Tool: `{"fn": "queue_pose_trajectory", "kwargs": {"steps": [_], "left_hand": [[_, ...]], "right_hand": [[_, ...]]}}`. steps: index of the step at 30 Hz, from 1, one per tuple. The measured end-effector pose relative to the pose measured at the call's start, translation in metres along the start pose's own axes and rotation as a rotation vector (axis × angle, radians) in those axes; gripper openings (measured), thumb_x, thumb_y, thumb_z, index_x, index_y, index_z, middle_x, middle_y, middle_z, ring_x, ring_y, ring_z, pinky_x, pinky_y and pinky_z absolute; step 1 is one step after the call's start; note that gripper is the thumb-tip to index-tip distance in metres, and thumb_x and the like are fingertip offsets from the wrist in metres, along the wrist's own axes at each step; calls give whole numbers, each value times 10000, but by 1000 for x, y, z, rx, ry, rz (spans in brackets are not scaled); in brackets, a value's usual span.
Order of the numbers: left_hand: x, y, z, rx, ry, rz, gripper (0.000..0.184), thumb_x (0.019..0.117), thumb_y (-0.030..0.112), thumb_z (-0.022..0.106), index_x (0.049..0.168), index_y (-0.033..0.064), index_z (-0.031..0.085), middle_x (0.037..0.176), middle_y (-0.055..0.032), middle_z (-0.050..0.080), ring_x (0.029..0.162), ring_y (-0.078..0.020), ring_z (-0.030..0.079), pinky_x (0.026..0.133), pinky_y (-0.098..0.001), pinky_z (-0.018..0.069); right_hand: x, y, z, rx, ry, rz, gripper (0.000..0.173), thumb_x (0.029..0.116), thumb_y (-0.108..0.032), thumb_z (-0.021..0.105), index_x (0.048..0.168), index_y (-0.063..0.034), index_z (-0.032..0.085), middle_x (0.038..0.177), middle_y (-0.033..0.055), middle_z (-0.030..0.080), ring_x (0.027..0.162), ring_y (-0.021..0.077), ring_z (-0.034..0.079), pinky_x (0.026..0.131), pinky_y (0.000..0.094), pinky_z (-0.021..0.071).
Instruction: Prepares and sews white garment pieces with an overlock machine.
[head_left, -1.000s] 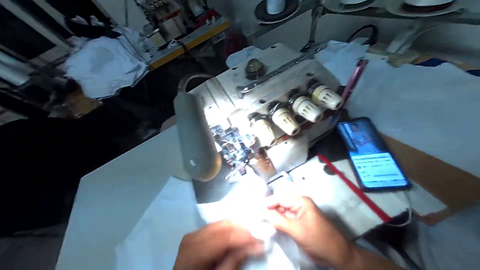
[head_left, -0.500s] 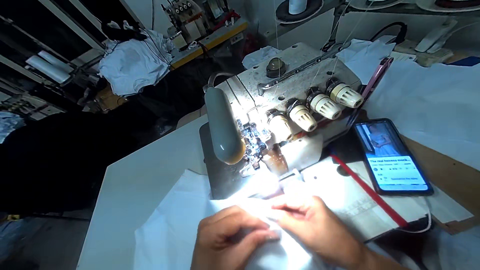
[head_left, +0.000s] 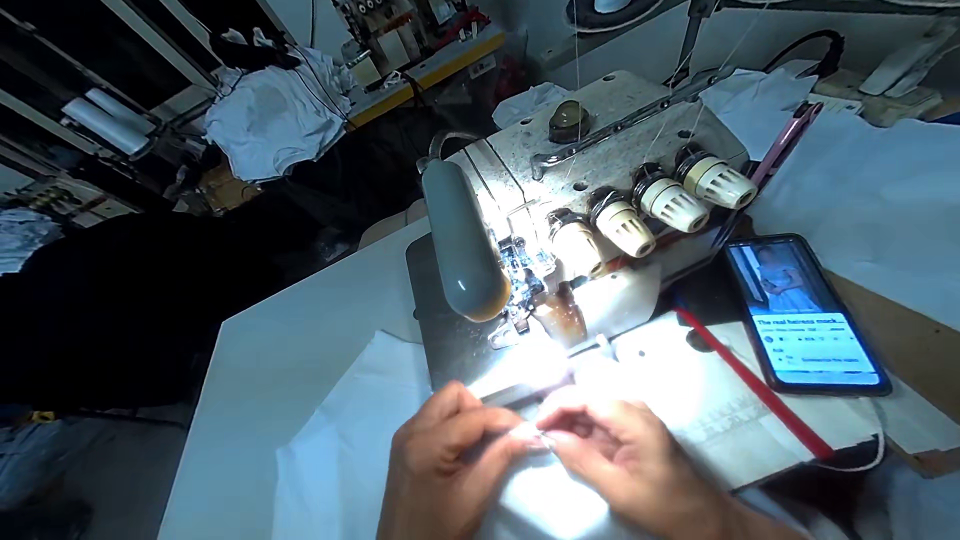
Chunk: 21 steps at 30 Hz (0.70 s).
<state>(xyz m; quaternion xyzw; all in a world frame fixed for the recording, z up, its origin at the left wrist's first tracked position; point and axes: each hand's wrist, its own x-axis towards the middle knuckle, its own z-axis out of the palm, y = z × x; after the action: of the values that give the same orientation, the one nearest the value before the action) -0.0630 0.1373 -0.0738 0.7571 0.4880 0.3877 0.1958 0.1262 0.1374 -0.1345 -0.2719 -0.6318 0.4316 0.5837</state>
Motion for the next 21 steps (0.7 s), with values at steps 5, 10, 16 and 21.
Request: {"fn": "queue_pose_trajectory", "kwargs": {"steps": [5, 10, 16, 21], "left_hand": [[4, -6, -19, -3, -61, 114, 148, 944, 368, 710, 913, 227, 677, 1113, 81, 726, 1180, -94, 644, 1034, -316, 518], [2, 12, -21, -296, -62, -43, 236, 862, 182, 799, 1005, 172, 612, 871, 82, 754, 790, -23, 728, 712, -180, 614], [-3, 12, -22, -323, 29, -198, 382, 749, 153, 874, 1004, 194, 593, 805, 67, 763, 711, -35, 732, 646, -173, 601], [-11, 19, -23, -469, -19, -192, 404, 757, 137, 875, 1044, 222, 603, 838, 68, 771, 758, -46, 746, 705, -195, 620]], "right_hand": [[-6, -2, -5, 65, -33, -116, 164, 1036, -140, 581, 1009, 5, 650, 946, 69, 712, 888, 16, 675, 798, 143, 554], [-11, -1, -11, -2, -148, -59, 343, 1019, -361, 631, 955, -48, 757, 991, 70, 690, 913, 25, 627, 782, 144, 518], [-24, -14, -8, -10, -174, 27, 242, 983, -267, 687, 949, -37, 754, 971, 77, 699, 910, 26, 642, 778, 129, 524], [-28, -26, -16, 42, -148, 126, 260, 1056, -253, 569, 1142, -7, 574, 1015, 57, 703, 969, 34, 673, 883, 200, 555]]}}
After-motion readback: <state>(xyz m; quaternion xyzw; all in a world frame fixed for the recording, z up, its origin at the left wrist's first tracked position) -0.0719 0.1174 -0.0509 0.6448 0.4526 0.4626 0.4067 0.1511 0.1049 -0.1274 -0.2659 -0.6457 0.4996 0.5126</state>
